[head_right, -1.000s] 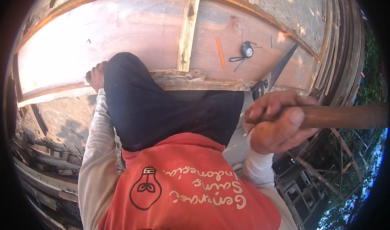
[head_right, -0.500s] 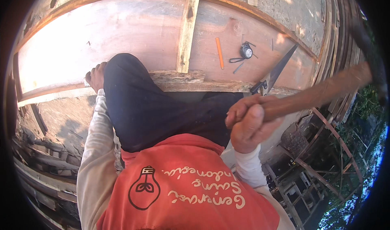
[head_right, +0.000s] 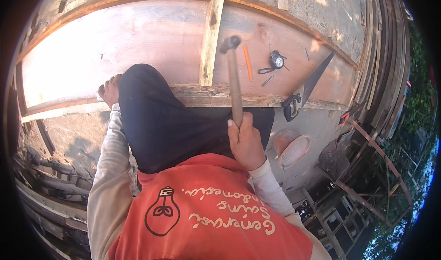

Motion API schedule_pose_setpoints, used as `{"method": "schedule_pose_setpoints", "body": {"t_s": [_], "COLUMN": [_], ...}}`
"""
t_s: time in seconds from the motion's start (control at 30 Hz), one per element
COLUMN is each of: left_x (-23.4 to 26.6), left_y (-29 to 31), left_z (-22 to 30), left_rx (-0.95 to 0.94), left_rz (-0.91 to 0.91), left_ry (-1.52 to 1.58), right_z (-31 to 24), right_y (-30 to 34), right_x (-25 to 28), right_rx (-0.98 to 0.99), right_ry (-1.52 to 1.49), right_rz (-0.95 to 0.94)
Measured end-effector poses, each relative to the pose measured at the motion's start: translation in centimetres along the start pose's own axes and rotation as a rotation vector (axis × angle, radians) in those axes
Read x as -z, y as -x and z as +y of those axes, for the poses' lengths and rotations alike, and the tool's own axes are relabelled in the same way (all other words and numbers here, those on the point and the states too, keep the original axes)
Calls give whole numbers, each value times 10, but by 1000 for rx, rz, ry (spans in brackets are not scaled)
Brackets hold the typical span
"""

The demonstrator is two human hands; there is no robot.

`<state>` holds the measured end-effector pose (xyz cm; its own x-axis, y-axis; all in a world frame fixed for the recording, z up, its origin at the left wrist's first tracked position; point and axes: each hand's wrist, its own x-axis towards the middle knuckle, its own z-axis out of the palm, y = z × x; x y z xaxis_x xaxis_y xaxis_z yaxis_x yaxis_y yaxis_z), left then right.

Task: The person constructs a wooden frame by measuring wood with a tape measure, marking it with a pencil, sawing a plank, and hammering nails to join pieces together on a plywood base.

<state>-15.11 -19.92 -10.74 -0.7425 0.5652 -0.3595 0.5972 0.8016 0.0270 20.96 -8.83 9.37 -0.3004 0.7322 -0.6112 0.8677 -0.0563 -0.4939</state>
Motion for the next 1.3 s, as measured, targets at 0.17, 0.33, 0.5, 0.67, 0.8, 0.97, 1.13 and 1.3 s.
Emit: {"method": "schedule_pose_setpoints", "body": {"t_s": [0.17, 0.33, 0.5, 0.67, 0.8, 0.97, 1.13, 1.3], "left_x": [4, -5, -23, -30, -26, -43, -19, -6], "left_y": [8, -4, -19, -22, -32, -9, 11, 20], "left_z": [-6, -3, -11, -19, 54, 217, 268, 266], "left_rx": [-12, -30, -21, -36, -406, -513, -287, -388], "left_rz": [-40, 10, 31, 185, 106, -162, -232, -314], "left_ry": [-27, -52, -89, -209, 279, 400, 142, 126], "right_z": [-5, 38, 105, 145, 145, 174, 185, 196], "right_y": [30, 42, 71, 91, 94, 93, 91, 88], "right_x": [15, 16, -2, -35, -30, -29, -33, -30], "right_rx": [-404, -133, -259, -343, -241, -224, -225, -305], "right_ry": [-675, -588, -851, -1188, -1177, -1169, -1083, -1187], "right_rz": [-275, 133, 187, 172, 299, 318, 329, 394]}}
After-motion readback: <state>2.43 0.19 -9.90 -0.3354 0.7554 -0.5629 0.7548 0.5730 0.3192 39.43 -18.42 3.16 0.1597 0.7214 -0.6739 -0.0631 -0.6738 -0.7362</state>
